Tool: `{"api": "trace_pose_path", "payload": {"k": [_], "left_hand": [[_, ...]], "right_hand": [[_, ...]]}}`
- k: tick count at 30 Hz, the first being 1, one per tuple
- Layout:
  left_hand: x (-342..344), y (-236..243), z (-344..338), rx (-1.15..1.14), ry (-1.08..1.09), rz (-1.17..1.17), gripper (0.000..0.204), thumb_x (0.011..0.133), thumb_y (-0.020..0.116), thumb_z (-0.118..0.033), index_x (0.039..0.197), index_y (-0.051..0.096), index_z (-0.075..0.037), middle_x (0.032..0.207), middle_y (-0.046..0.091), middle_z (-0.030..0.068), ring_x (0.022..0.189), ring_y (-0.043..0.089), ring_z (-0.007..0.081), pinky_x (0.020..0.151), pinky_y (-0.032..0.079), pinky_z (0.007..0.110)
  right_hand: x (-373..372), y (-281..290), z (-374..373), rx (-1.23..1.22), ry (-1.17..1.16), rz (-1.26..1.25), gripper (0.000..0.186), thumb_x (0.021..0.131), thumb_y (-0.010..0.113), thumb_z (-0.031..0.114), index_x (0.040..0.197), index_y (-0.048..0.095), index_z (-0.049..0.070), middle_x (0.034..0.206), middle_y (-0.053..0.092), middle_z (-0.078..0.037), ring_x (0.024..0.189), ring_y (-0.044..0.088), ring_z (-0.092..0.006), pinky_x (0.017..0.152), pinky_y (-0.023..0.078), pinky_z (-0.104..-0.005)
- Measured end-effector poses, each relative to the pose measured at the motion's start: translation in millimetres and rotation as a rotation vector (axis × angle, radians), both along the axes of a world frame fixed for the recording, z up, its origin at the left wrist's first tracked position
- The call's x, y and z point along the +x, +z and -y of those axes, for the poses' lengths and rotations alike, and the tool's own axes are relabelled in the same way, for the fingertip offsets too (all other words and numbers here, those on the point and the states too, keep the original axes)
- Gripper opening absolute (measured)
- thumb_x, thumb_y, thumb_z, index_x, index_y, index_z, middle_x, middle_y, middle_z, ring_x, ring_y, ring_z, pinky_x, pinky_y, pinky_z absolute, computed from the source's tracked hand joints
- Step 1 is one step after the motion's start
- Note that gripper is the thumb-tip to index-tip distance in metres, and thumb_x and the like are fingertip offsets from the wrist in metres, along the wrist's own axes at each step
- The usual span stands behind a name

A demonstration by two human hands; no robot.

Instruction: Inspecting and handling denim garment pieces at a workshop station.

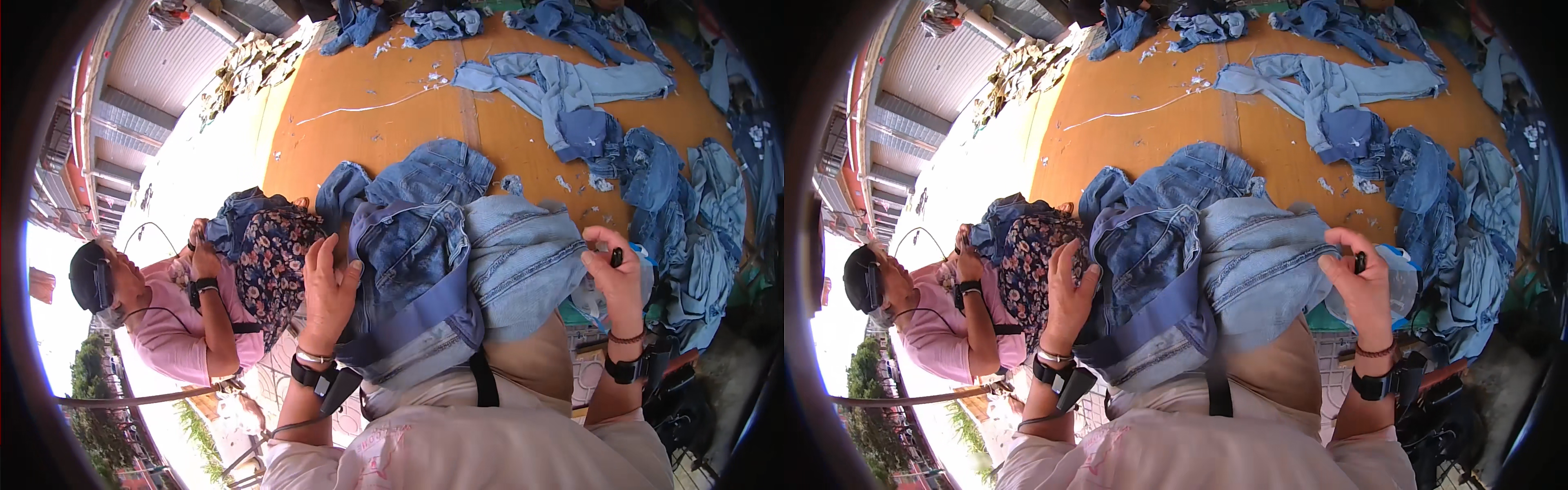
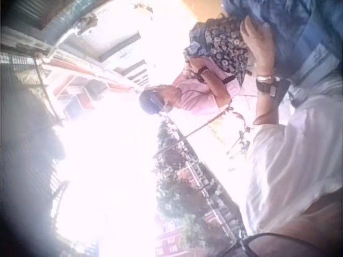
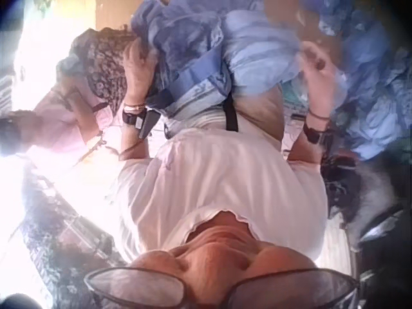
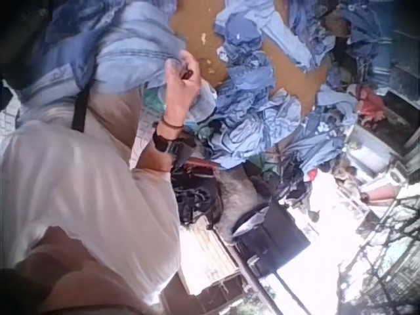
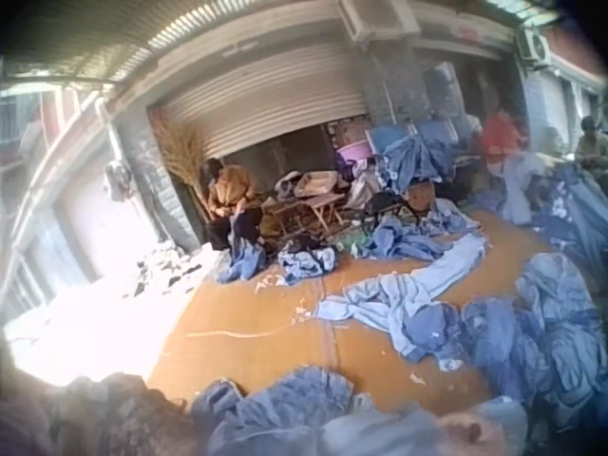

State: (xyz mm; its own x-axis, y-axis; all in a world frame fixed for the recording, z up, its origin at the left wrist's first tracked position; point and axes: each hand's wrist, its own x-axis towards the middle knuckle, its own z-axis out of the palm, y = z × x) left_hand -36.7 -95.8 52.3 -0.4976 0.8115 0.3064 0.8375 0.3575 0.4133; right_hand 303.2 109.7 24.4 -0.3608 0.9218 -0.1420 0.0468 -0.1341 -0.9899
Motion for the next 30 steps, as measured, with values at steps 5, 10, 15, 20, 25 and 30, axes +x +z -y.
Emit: {"api": "trace_pose_path", "payload": {"k": [5, 10, 15, 20, 25, 30], "left_hand": [[7, -27, 11, 0.098, 0.051, 0.746, 0.057, 0.088, 0.060, -0.019, 0.132, 0.032, 0.006, 0.131, 0.039, 0.0219, 0.126, 0.037, 0.0303, 0.105, 0.030, 0.035], [10, -23, 20, 0.099, -0.001, 0.667, 0.058, 0.091, 0.056, -0.021, 0.136, 0.028, 0.004, 0.135, 0.035, 0.0210, 0.127, 0.036, 0.0282, 0.106, 0.027, 0.037], [11, -35, 24, 0.094, -0.015, 0.610, 0.058, 0.093, 0.052, -0.026, 0.137, 0.027, 0.003, 0.132, 0.038, 0.0193, 0.121, 0.039, 0.0263, 0.103, 0.028, 0.035], [12, -43, 13, 0.060, -0.068, 0.640, 0.058, 0.094, 0.050, -0.026, 0.137, 0.025, 0.003, 0.130, 0.039, 0.0181, 0.118, 0.040, 0.0232, 0.102, 0.029, 0.033], [11, -46, 16, 0.122, -0.092, 0.499, 0.052, 0.096, 0.045, -0.027, 0.137, 0.028, 0.000, 0.126, 0.045, 0.0144, 0.102, 0.049, 0.0195, 0.089, 0.039, 0.029], [15, -40, 12, 0.092, -0.061, 0.667, 0.055, 0.096, 0.045, -0.025, 0.139, 0.021, 0.001, 0.130, 0.040, 0.0185, 0.117, 0.042, 0.0243, 0.100, 0.031, 0.032]], "right_hand": [[-29, -3, -1, 0.394, 0.269, 0.309, 0.037, 0.075, 0.070, 0.009, 0.110, 0.059, 0.002, 0.087, 0.061, -0.002, 0.071, 0.053, -0.0073, 0.062, 0.042, -0.0203], [17, -31, -27, 0.484, 0.158, 0.927, 0.053, 0.070, 0.072, 0.028, 0.112, 0.057, 0.000, 0.111, 0.058, -0.017, 0.095, 0.060, -0.0292, 0.079, 0.048, -0.0370], [57, -54, 3, 0.456, 0.320, 1.161, 0.081, 0.064, 0.077, 0.032, 0.128, 0.042, -0.001, 0.122, 0.052, -0.020, 0.102, 0.057, -0.0368, 0.087, 0.046, -0.0402], [44, -112, 20, 0.412, 0.447, 1.379, 0.086, 0.071, 0.068, 0.024, 0.142, 0.022, 0.009, 0.107, 0.059, -0.020, 0.085, 0.064, -0.0330, 0.068, 0.051, -0.0448], [34, -173, 3, 0.388, 0.364, 1.406, 0.049, 0.078, 0.056, 0.013, 0.123, 0.038, 0.008, 0.082, 0.066, -0.015, 0.075, 0.065, -0.0317, 0.063, 0.051, -0.0435], [45, -180, 28, 0.427, 0.503, 1.310, 0.019, 0.076, 0.055, 0.013, 0.092, 0.064, 0.007, 0.080, 0.066, -0.013, 0.075, 0.065, -0.0313, 0.061, 0.051, -0.0434]]}}
